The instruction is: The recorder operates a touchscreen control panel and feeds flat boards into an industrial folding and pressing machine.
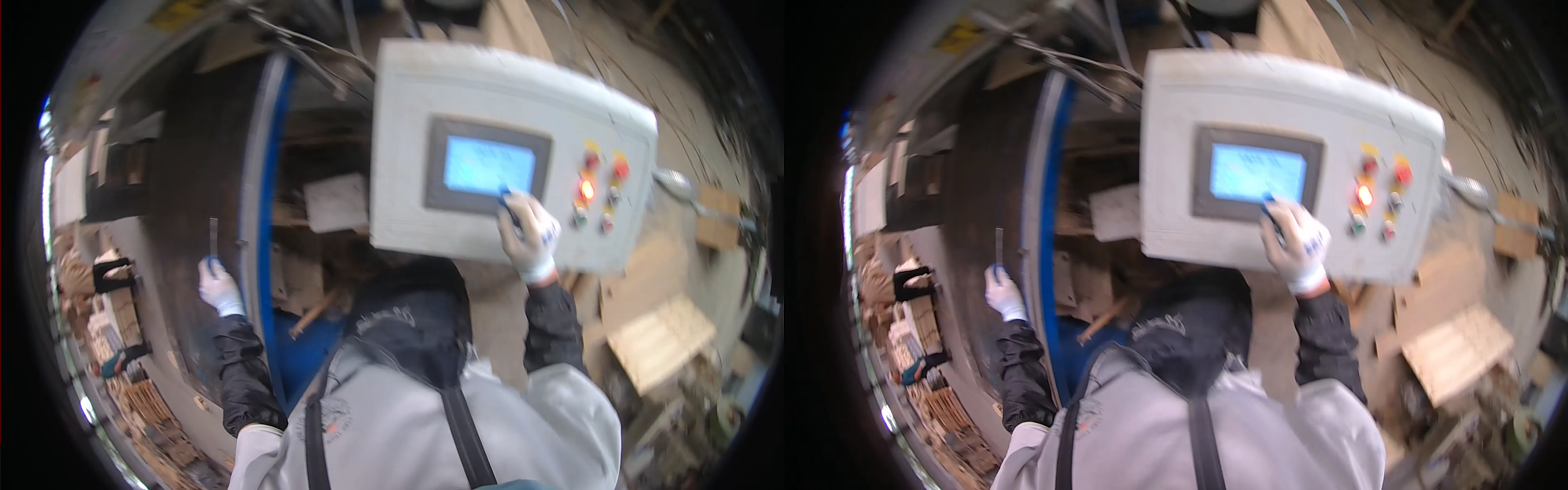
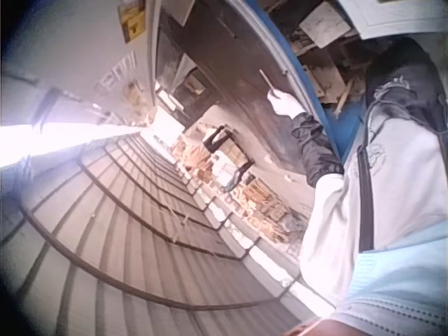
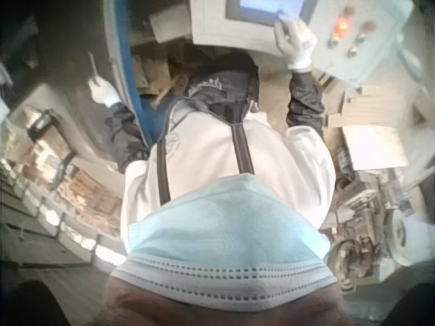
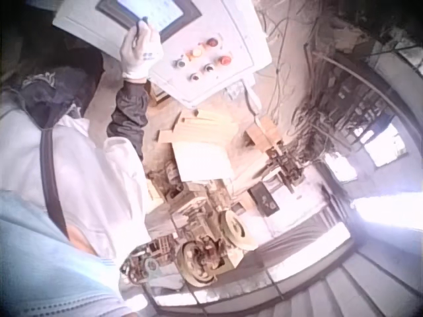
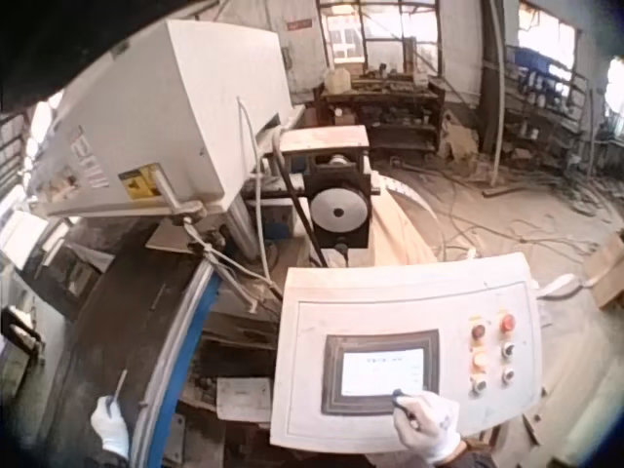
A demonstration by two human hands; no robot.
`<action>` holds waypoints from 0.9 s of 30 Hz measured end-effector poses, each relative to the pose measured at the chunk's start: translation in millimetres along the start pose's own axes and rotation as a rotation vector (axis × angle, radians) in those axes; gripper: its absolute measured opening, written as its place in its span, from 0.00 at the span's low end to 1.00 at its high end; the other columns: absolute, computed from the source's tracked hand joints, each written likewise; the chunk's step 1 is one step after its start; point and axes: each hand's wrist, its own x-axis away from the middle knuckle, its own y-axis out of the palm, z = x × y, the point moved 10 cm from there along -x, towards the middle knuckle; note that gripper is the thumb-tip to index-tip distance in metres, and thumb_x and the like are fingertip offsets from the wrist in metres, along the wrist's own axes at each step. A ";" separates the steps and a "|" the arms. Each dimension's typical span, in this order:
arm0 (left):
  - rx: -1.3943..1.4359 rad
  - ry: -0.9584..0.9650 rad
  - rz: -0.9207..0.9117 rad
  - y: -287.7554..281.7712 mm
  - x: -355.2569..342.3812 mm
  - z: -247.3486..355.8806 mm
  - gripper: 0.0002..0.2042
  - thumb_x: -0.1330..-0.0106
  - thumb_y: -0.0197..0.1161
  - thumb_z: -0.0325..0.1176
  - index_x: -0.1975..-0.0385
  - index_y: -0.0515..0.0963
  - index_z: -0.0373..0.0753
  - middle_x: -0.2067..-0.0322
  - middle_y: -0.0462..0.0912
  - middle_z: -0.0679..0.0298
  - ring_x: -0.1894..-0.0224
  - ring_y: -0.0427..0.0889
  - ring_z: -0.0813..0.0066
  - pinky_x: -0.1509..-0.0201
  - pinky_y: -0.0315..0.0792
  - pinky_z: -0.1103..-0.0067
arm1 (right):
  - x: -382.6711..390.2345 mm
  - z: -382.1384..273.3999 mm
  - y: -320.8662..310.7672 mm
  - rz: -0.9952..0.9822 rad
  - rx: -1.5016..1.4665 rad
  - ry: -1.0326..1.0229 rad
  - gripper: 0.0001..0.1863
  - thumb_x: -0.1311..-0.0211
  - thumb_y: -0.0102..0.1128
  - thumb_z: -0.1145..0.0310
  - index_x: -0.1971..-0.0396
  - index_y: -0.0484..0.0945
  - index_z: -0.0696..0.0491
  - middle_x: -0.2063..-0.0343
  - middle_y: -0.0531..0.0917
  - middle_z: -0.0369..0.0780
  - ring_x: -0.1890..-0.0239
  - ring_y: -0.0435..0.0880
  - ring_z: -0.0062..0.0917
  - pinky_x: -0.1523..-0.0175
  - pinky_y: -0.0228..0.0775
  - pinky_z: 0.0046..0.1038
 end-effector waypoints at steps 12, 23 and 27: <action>0.358 0.157 -0.004 -9.0 -23.1 48.2 0.09 0.25 0.63 0.31 0.52 0.85 0.36 0.69 0.88 0.58 0.70 0.85 0.70 0.62 0.78 0.73 | 10.4 9.7 -2.1 0.034 -0.151 0.134 0.10 0.43 0.67 0.81 0.60 0.84 0.58 0.60 0.90 0.48 0.68 0.90 0.36 0.62 0.82 0.29; 0.581 0.676 0.060 -169.9 -91.0 287.6 0.12 0.30 0.64 0.21 0.49 0.85 0.29 0.66 0.89 0.58 0.65 0.85 0.77 0.60 0.78 0.77 | 13.7 13.3 -7.2 0.044 -0.151 0.149 0.10 0.42 0.67 0.81 0.60 0.83 0.58 0.60 0.89 0.48 0.68 0.90 0.34 0.64 0.81 0.28; 0.158 1.171 0.187 -234.7 -123.6 434.9 0.08 0.32 0.69 0.27 0.56 0.88 0.38 0.63 0.89 0.56 0.61 0.89 0.55 0.58 0.79 0.68 | 6.3 7.5 0.4 0.080 -0.157 0.088 0.10 0.41 0.65 0.82 0.59 0.83 0.59 0.59 0.89 0.47 0.75 0.84 0.25 0.69 0.75 0.24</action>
